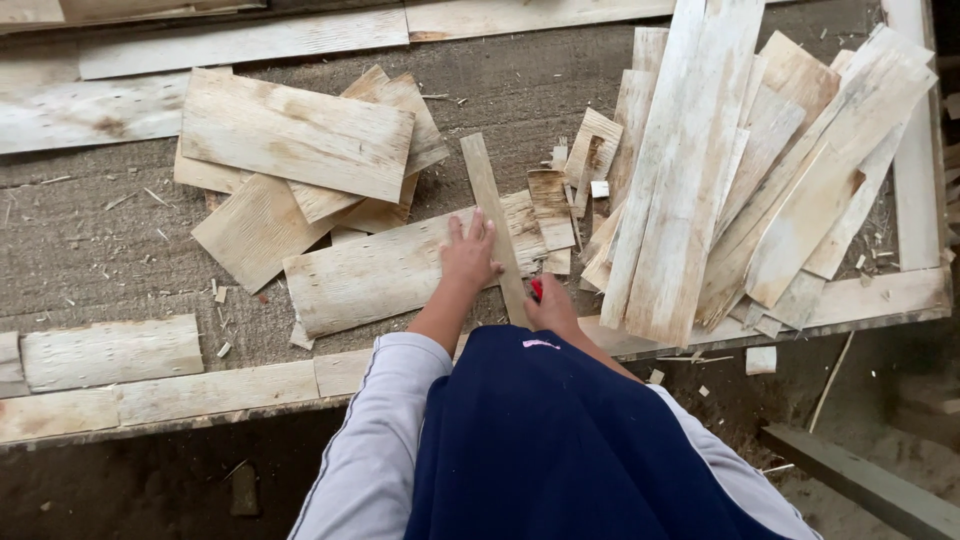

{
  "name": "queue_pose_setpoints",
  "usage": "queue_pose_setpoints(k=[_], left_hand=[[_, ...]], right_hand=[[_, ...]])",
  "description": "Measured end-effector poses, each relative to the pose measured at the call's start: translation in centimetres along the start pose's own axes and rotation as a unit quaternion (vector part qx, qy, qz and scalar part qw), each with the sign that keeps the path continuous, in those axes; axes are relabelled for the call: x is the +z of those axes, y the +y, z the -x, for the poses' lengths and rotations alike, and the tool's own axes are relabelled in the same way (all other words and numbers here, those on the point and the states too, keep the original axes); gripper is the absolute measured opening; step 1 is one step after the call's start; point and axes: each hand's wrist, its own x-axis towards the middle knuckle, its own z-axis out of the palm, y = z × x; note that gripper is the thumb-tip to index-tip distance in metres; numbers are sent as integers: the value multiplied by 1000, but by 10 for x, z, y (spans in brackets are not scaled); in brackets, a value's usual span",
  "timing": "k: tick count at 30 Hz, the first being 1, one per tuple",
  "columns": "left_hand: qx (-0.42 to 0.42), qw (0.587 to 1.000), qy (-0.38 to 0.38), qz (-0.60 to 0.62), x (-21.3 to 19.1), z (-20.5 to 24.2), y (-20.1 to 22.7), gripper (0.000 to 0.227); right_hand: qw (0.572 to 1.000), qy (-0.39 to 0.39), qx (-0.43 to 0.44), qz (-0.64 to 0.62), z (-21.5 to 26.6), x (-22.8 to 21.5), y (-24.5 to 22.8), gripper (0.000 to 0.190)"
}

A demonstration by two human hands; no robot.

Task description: The person uses a red utility knife to scrape the surface of multiple wooden planks on a workbench. They repeatedly pick up planks, scrape them, and place them back down, handling each piece individually.

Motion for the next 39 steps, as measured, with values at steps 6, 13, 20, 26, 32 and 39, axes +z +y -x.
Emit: queue_pose_setpoints(k=[6, 13, 20, 26, 32, 39], left_hand=[[9, 1000, 11, -13, -1, 4, -1, 94], [8, 1000, 22, -12, -5, 8, 0, 96], [12, 1000, 13, -13, -11, 12, -1, 97], [23, 999, 24, -17, -10, 12, -5, 105], [4, 1000, -16, 9, -18, 8, 3, 107], [-19, 999, -27, 28, -11, -4, 7, 109]], right_hand=[[999, -38, 20, -23, -8, -63, -48, 44], [996, -62, -7, 69, -52, -78, -93, 42], [986, -98, -21, 131, -61, -91, -147, 38], [982, -103, -25, 154, -72, -83, -147, 38], [975, -158, -20, 154, -67, -102, -164, 40], [973, -170, -8, 158, -79, -95, -155, 39]])
